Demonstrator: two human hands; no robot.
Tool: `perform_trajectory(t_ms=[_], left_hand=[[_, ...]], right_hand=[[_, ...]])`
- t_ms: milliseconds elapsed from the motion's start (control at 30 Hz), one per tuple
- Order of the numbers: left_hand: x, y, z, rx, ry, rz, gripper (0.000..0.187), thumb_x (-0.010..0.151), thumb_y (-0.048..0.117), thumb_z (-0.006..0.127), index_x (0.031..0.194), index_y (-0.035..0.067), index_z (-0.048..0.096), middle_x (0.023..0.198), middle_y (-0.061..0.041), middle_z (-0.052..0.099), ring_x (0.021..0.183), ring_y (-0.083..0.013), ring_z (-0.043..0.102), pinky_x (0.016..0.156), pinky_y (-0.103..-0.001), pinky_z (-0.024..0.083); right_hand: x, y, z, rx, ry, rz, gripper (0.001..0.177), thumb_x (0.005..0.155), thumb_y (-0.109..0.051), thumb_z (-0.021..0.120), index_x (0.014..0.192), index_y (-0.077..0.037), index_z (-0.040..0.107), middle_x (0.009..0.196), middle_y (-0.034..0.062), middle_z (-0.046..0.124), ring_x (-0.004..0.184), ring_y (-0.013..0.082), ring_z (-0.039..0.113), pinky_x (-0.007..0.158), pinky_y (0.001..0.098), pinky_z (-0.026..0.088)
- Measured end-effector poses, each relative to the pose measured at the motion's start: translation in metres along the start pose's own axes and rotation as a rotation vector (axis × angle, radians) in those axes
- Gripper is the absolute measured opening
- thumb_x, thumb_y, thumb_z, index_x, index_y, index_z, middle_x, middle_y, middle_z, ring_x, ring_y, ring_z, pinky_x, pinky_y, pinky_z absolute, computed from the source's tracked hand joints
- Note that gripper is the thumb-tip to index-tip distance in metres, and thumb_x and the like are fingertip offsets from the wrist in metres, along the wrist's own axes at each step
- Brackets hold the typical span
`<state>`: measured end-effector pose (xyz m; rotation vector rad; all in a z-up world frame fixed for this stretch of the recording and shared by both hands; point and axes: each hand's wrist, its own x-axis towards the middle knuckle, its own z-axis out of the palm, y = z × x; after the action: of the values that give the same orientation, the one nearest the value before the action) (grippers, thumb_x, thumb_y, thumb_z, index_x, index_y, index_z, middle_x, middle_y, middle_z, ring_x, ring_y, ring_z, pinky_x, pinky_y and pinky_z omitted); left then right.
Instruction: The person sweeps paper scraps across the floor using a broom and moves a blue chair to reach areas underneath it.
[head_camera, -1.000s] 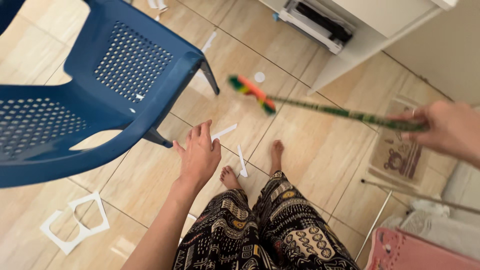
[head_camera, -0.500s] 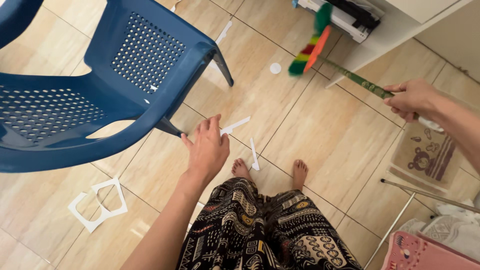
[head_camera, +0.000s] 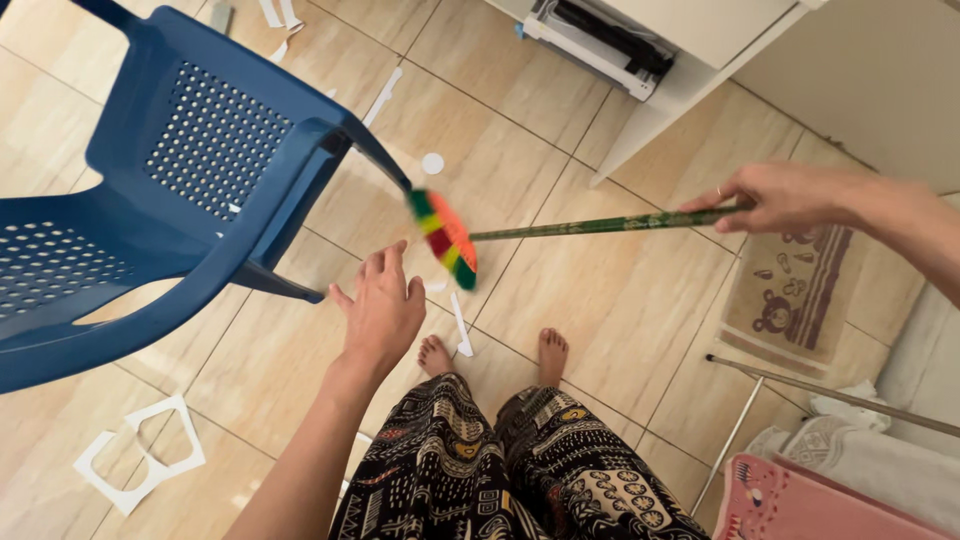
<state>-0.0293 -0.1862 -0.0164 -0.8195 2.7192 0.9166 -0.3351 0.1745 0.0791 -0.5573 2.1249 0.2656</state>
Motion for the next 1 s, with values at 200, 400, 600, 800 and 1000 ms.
perform_trajectory(t_ms=[200, 400, 600, 800, 1000], left_hand=[[0.003, 0.018, 0.006, -0.026, 0.041, -0.039, 0.056, 0.097, 0.022, 0.060, 0.151, 0.013, 0.046, 0.151, -0.015, 0.051, 0.145, -0.0374, 0.043, 0.114, -0.084, 0.012], [-0.008, 0.023, 0.006, -0.041, 0.061, -0.109, 0.057, 0.097, 0.020, 0.059, 0.151, 0.011, 0.044, 0.152, -0.017, 0.049, 0.147, -0.0375, 0.041, 0.115, -0.082, 0.010], [-0.026, 0.012, 0.004, -0.070, 0.120, -0.158, 0.056, 0.096, 0.020, 0.059, 0.150, 0.011, 0.047, 0.151, -0.016, 0.051, 0.147, -0.0379, 0.042, 0.114, -0.082, 0.014], [-0.032, 0.001, 0.002, -0.074, 0.105, -0.179, 0.054, 0.096, 0.021, 0.060, 0.148, 0.013, 0.048, 0.150, -0.015, 0.052, 0.146, -0.0383, 0.042, 0.114, -0.082, 0.013], [-0.029, -0.003, 0.003, -0.070, 0.099, -0.139, 0.055, 0.097, 0.021, 0.060, 0.149, 0.012, 0.048, 0.150, -0.017, 0.052, 0.146, -0.0408, 0.040, 0.113, -0.082, 0.014]], right_hand=[[-0.045, -0.024, -0.076, -0.505, 0.227, 0.092, 0.053, 0.101, -0.036, 0.069, 0.150, -0.056, 0.063, 0.080, 0.0034, 0.074, 0.072, 0.0194, 0.071, 0.071, 0.0394, 0.059], [0.013, -0.053, -0.087, -0.784, 0.795, -0.118, 0.046, 0.094, -0.020, 0.069, 0.134, -0.041, 0.076, 0.102, 0.0063, 0.079, 0.093, 0.0276, 0.077, 0.074, 0.0437, 0.063], [0.095, -0.106, -0.010, -0.929, 0.763, -0.191, 0.024, 0.108, -0.015, 0.060, 0.093, -0.017, 0.079, 0.092, 0.0048, 0.077, 0.095, 0.0202, 0.077, 0.064, 0.0352, 0.063], [0.008, -0.119, 0.025, -0.909, 0.529, -0.342, 0.034, 0.091, -0.008, 0.066, 0.124, -0.005, 0.068, 0.088, 0.0069, 0.073, 0.083, 0.0212, 0.076, 0.063, 0.0331, 0.061], [-0.064, -0.100, -0.037, -0.567, 0.192, 0.119, 0.044, 0.103, -0.030, 0.066, 0.143, -0.048, 0.063, 0.100, 0.0017, 0.069, 0.082, 0.0161, 0.071, 0.068, 0.0320, 0.061]])
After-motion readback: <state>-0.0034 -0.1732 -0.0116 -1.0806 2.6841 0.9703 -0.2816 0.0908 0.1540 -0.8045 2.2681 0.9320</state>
